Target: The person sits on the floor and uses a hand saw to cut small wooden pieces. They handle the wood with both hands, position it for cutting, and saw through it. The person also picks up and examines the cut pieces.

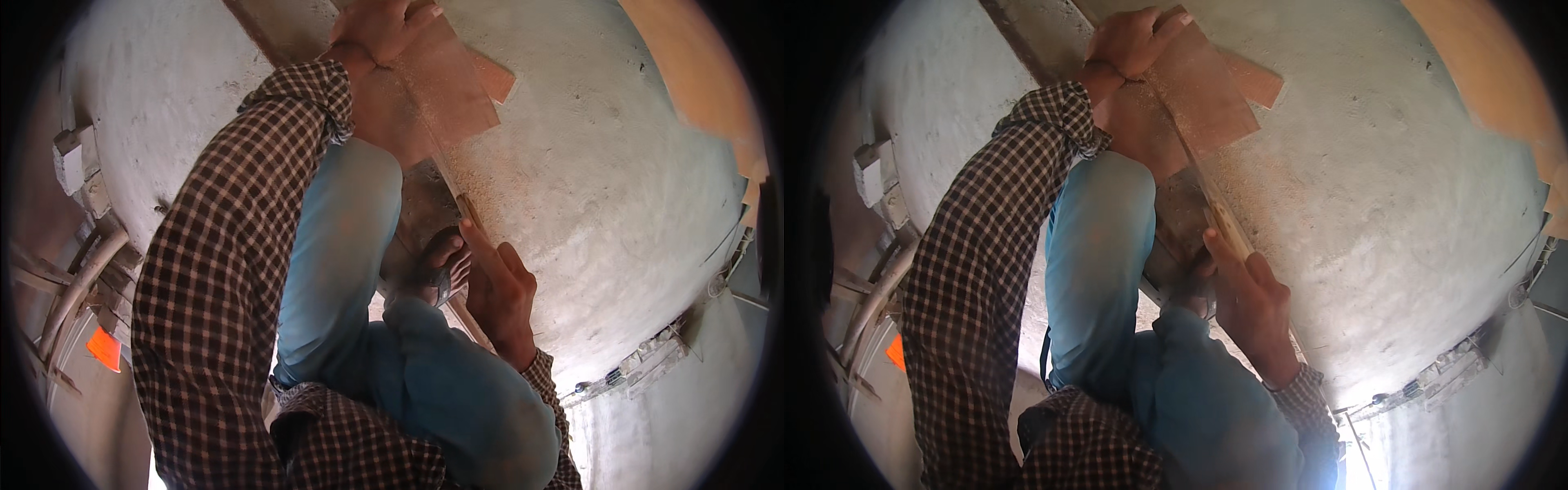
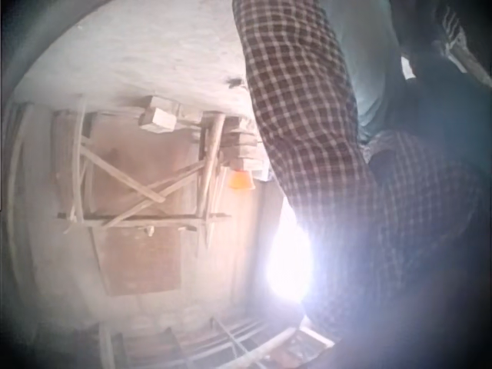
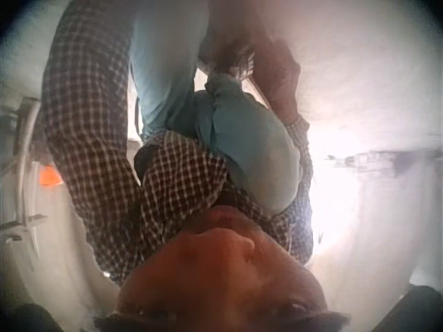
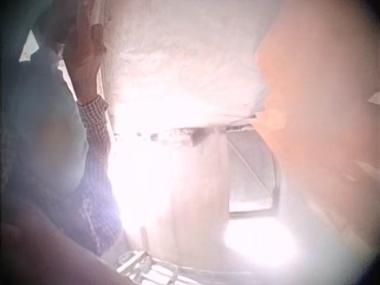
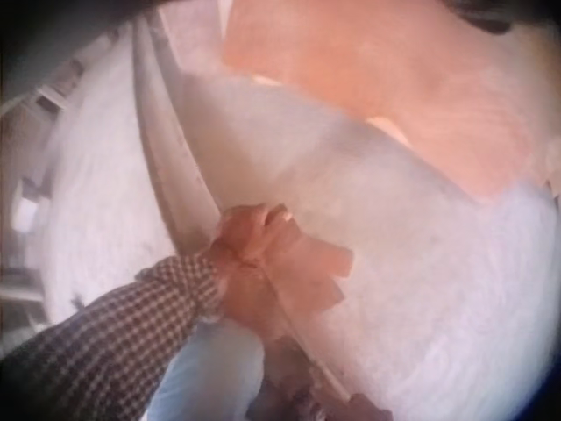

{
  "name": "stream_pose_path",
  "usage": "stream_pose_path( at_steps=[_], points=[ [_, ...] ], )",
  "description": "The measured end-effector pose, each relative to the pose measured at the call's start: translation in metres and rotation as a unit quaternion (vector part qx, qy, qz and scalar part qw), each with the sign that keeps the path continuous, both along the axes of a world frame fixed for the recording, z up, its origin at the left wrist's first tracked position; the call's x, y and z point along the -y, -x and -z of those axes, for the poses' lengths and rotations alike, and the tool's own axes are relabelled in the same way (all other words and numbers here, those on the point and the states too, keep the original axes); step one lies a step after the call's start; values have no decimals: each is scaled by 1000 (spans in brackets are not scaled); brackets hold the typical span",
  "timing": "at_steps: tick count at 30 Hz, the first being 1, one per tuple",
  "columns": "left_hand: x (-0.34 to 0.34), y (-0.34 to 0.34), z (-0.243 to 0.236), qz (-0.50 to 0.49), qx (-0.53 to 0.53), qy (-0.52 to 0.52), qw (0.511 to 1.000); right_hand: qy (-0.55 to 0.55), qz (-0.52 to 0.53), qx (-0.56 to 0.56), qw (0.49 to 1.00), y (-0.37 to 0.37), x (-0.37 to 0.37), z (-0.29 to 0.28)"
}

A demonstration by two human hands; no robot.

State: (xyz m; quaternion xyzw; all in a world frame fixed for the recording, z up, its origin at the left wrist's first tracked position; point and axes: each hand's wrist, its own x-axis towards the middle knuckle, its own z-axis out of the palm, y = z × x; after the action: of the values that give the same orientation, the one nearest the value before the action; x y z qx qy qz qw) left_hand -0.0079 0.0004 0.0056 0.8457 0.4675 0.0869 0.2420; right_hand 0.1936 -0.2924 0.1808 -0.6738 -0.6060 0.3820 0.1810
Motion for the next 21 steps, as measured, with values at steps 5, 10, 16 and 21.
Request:
stream_pose_path(
  at_steps=[5,10,16,21],
  points=[
    [0,-17,-12,-89,15,52,995,-51,18,-40,998,25,-42,43],
    [5,-5,-9,-74,-19,62,995,-23,-6,-17,1000,5,-3,15],
    [1,-11,-7,-77,-18,15,997,-26,-7,-15,1000,7,-22,21],
    [-1,-8,14,-50,36,-5,998,-19,3,-24,1000,18,-36,37]
  ],
)
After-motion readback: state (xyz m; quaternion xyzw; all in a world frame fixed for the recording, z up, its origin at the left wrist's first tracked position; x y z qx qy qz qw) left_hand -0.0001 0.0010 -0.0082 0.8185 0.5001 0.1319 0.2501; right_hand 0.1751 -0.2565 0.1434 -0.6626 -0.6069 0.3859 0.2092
